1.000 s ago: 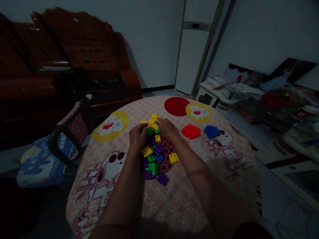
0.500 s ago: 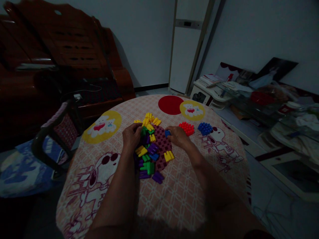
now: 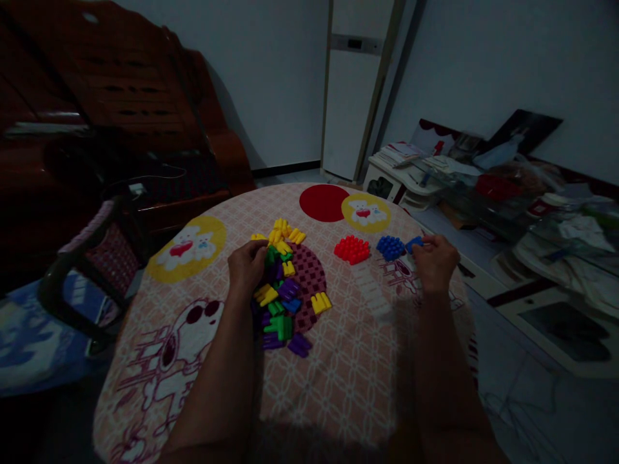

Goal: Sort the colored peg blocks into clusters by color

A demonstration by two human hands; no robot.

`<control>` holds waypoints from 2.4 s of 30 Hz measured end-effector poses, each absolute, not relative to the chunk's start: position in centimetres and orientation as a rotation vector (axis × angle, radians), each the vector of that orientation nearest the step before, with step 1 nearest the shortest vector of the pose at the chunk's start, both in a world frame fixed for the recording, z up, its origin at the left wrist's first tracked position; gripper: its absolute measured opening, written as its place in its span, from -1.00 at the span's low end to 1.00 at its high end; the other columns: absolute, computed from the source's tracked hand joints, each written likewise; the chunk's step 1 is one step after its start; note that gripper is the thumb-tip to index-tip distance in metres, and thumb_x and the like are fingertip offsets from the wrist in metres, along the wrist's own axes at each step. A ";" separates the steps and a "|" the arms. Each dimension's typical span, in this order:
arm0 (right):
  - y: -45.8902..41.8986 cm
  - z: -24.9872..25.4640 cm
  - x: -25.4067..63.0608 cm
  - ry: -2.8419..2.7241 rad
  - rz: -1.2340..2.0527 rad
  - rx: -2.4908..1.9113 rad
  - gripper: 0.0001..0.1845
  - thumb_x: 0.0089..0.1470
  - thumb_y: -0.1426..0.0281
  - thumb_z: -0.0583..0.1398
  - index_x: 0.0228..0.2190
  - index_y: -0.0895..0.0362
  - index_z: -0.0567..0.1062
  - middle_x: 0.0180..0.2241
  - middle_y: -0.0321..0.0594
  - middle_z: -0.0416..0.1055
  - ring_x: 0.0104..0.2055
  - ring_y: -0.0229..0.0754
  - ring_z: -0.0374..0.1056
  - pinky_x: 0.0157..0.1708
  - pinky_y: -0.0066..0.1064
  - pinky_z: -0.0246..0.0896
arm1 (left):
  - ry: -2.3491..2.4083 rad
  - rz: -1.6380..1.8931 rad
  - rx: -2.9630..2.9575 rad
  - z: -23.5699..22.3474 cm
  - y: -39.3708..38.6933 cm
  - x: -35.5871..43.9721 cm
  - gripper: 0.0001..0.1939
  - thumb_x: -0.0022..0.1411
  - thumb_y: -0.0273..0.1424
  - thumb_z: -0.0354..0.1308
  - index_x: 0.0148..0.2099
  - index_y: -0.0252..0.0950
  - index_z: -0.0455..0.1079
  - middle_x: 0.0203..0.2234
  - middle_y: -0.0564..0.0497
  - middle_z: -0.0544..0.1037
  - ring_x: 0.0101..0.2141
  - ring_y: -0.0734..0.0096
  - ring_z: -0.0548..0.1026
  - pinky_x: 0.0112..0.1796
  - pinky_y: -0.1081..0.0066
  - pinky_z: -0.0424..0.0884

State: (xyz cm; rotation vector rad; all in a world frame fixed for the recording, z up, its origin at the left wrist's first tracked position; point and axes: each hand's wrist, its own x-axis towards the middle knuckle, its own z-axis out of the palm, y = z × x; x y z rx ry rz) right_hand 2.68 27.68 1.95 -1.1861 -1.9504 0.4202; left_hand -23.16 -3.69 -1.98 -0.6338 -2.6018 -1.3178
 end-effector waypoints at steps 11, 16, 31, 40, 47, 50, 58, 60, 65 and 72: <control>27.2 -1.6 2.1 -2.166 0.128 -1.410 -0.69 0.06 0.40 0.16 -0.16 0.23 0.56 -0.27 0.07 0.58 -0.22 0.03 0.47 -0.19 -0.27 0.22 | -2.595 -1.315 -0.639 -2.2 -3.7 -23.1 -0.59 0.19 -0.23 0.05 -0.07 -0.28 0.62 -0.24 -0.05 0.69 -0.22 0.19 0.60 -0.11 0.31 0.47; 27.6 -1.8 2.1 -2.220 0.226 -1.280 -0.66 0.01 0.42 0.16 -0.16 0.22 0.56 -0.29 0.02 0.59 -0.24 0.00 0.47 -0.20 -0.30 0.24 | -2.587 -1.293 -0.655 -2.2 -3.8 -23.1 -0.59 0.19 -0.23 0.06 -0.08 -0.28 0.62 -0.24 -0.05 0.69 -0.22 0.20 0.61 -0.11 0.33 0.47; 29.0 -2.6 2.1 -2.082 0.510 -1.342 -0.44 -0.17 0.46 0.12 -0.09 0.27 0.60 -0.29 0.00 0.60 -0.22 0.02 0.49 -0.15 -0.29 0.30 | -2.585 -1.279 -0.681 -2.1 -3.7 -23.1 -0.61 0.19 -0.25 0.06 -0.08 -0.28 0.62 -0.22 -0.06 0.69 -0.21 0.19 0.61 -0.08 0.31 0.47; 28.0 -0.4 2.4 -2.031 0.356 -1.243 -0.49 -0.05 0.47 0.06 -0.10 0.31 0.60 -0.27 0.08 0.58 -0.18 0.05 0.47 -0.06 -0.20 0.28 | -2.465 -1.616 -0.561 -2.3 -4.0 -23.5 -0.60 0.14 -0.28 0.05 -0.11 -0.33 0.60 -0.22 -0.08 0.68 -0.23 0.25 0.63 -0.12 0.33 0.53; 19.0 2.8 -1.1 -2.572 1.077 -0.595 -0.77 0.04 0.37 0.18 -0.37 0.18 0.63 -0.46 -0.19 0.55 -0.42 -0.15 0.44 -0.35 -0.38 0.28 | -2.181 -2.098 -0.207 -2.3 -4.7 -24.5 -0.66 0.03 -0.34 0.08 -0.19 -0.38 0.54 -0.29 -0.09 0.64 -0.33 0.37 0.61 -0.21 0.36 0.55; 13.0 2.7 -2.5 -2.890 1.170 -0.062 -0.84 0.11 0.42 0.21 -0.34 0.16 0.62 -0.37 -0.22 0.57 -0.31 -0.18 0.46 -0.27 -0.41 0.26 | -2.068 -2.245 -0.089 -2.3 -5.0 -24.7 -0.72 -0.02 -0.37 0.11 -0.26 -0.38 0.51 -0.36 -0.06 0.62 -0.40 0.42 0.58 -0.27 0.40 0.53; 5.7 1.4 -4.3 -3.194 0.385 0.011 -0.77 0.30 0.37 0.11 -0.06 0.12 0.48 -0.09 -0.07 0.48 -0.14 -0.08 0.46 -0.21 -0.32 0.31 | -1.951 -2.388 -0.022 -2.4 -5.0 -24.8 -0.76 -0.09 -0.42 0.15 -0.32 -0.37 0.50 -0.42 -0.02 0.60 -0.49 0.50 0.51 -0.37 0.47 0.47; 5.4 1.5 -4.4 -3.193 0.304 0.027 -0.73 0.31 0.45 0.04 -0.06 0.12 0.47 -0.10 -0.07 0.48 -0.16 -0.09 0.47 -0.23 -0.32 0.31 | -1.968 -2.375 -0.036 -2.4 -4.9 -24.8 -0.76 -0.09 -0.41 0.15 -0.32 -0.37 0.51 -0.41 -0.03 0.60 -0.49 0.50 0.52 -0.37 0.47 0.47; 5.5 1.5 -3.8 -3.216 0.299 0.102 -0.72 0.21 0.52 0.08 -0.09 0.14 0.51 -0.13 -0.02 0.49 -0.10 -0.02 0.44 -0.20 -0.29 0.28 | -1.979 -2.373 -0.035 -2.4 -5.0 -24.8 -0.77 -0.08 -0.41 0.15 -0.32 -0.37 0.51 -0.42 -0.03 0.60 -0.49 0.49 0.52 -0.39 0.48 0.46; 8.0 0.7 -3.2 -3.079 0.657 0.119 -0.64 0.14 0.40 0.19 0.00 0.13 0.44 -0.12 -0.12 0.52 -0.10 -0.10 0.41 -0.16 -0.36 0.19 | -1.977 -2.401 0.005 -2.2 -4.8 -24.6 -0.79 -0.09 -0.45 0.15 -0.33 -0.36 0.50 -0.43 -0.01 0.59 -0.50 0.51 0.51 -0.42 0.51 0.45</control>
